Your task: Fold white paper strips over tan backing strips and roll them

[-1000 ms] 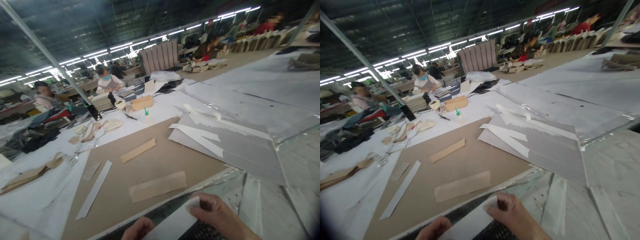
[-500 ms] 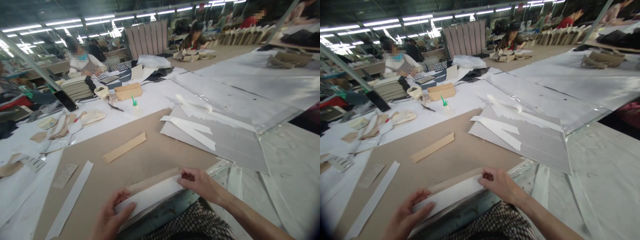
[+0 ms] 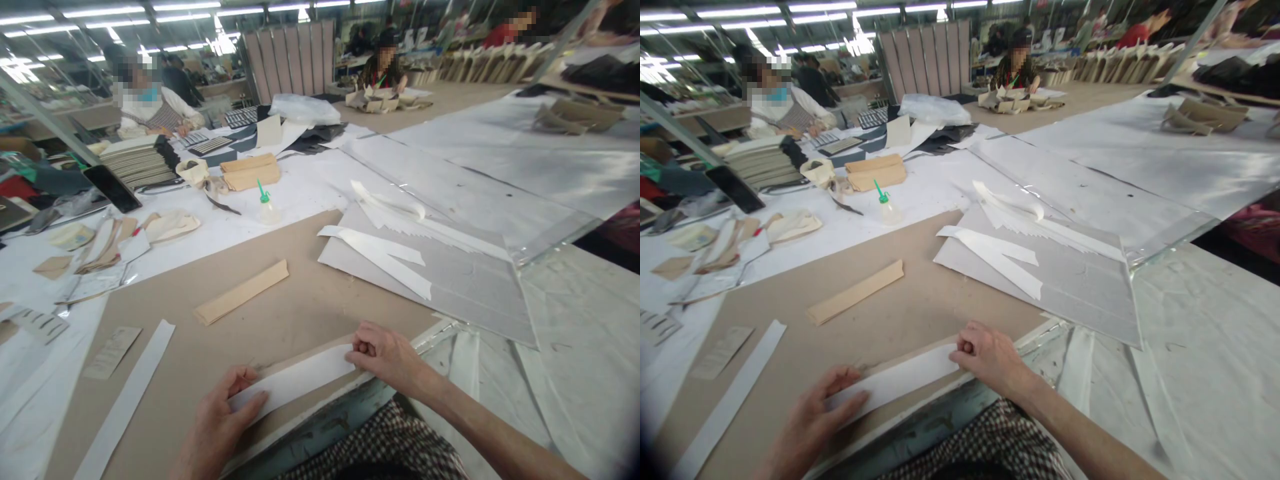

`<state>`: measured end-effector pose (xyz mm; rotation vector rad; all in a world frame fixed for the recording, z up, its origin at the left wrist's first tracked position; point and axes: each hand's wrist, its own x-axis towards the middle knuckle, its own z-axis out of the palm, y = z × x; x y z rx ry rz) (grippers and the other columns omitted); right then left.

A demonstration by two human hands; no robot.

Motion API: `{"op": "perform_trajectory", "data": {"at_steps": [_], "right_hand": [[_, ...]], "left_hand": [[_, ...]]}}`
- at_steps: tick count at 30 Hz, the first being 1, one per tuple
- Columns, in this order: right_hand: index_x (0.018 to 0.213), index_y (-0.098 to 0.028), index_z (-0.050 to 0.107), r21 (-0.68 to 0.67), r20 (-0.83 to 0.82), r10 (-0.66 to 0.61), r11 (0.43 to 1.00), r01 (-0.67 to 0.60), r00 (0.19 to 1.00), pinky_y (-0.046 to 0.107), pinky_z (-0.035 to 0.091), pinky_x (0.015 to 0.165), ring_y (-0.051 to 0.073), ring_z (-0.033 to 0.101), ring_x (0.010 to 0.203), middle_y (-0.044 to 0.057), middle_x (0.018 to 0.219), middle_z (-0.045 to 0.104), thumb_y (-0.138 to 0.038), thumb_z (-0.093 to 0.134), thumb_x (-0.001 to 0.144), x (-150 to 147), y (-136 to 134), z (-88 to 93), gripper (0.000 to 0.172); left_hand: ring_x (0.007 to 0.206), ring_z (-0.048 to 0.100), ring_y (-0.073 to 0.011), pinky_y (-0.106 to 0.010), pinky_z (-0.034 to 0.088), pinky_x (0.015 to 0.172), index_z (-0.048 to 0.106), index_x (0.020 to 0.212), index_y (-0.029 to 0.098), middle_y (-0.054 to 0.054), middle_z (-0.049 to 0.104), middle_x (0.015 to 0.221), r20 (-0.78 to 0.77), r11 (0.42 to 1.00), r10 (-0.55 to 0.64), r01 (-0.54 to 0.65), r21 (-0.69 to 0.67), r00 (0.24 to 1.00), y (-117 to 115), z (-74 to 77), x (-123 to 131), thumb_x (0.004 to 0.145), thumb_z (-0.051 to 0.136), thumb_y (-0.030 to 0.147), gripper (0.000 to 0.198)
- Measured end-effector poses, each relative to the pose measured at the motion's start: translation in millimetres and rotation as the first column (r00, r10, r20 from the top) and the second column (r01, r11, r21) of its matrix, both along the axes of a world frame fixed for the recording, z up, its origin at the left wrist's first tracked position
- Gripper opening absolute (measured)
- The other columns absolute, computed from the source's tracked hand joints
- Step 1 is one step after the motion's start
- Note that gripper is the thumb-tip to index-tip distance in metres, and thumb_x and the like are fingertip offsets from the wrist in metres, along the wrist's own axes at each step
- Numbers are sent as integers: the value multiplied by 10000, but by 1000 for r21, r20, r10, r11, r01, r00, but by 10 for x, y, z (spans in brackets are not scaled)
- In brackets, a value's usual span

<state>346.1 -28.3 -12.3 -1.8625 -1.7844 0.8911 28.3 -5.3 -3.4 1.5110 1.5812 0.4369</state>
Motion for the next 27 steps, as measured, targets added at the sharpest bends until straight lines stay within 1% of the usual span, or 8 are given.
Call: {"op": "perform_trajectory", "data": {"at_steps": [10, 14, 18, 21, 25, 27], "right_hand": [[713, -214, 602, 30, 46, -11, 1000, 10, 999, 240, 353, 625, 114, 558, 688, -44, 781, 578, -218, 686, 824, -24, -36, -20, 140], [718, -217, 604, 45, 56, -11, 999, 8, 998, 241, 363, 628, 115, 560, 687, -43, 783, 582, -224, 689, 826, -25, -44, -37, 137], [719, -219, 603, 57, 66, -7, 998, 3, 998, 239, 373, 625, 116, 562, 684, -40, 783, 586, -222, 687, 825, -20, -62, -46, 135], [723, -221, 600, 65, 79, -5, 998, 0, 997, 242, 384, 630, 120, 567, 686, -36, 787, 589, -237, 679, 831, -19, -68, -46, 135], [756, -230, 598, 86, 86, 11, 996, -19, 996, 257, 404, 641, 141, 581, 709, -20, 804, 601, -278, 636, 859, -34, -76, -44, 120], [760, -235, 588, 110, 89, 21, 993, -30, 996, 270, 413, 644, 153, 585, 713, -8, 802, 603, -315, 600, 881, -44, -86, -57, 146]], "left_hand": [[980, 650, -297, -361, 455, 802, 639, 977, 224, -41, 745, 953, 4, 999, -39, 39, 6, 999, 19, -39, -9, 757, 671, 570, 410], [965, 654, -296, -351, 458, 779, 636, 959, 223, -42, 741, 919, 6, 998, -63, 63, 14, 998, 39, -49, -32, 771, 662, 573, 398], [948, 654, -296, -358, 467, 773, 637, 981, 215, -59, 740, 952, -23, 993, -115, 114, -23, 993, 77, -80, -67, 769, 658, 589, 430], [919, 654, -288, -366, 465, 790, 633, 994, 213, -59, 737, 956, -34, 994, -107, 106, -21, 994, 88, -92, -72, 772, 657, 576, 426], [892, 647, -269, -354, 446, 791, 630, 990, 208, -49, 728, 933, -48, 994, -113, 113, -4, 992, 69, -51, -45, 809, 644, 515, 356], [886, 637, -248, -332, 430, 772, 629, 992, 209, -38, 718, 938, -45, 993, -112, 112, 18, 993, 54, -4, -32, 829, 636, 455, 295]]}}
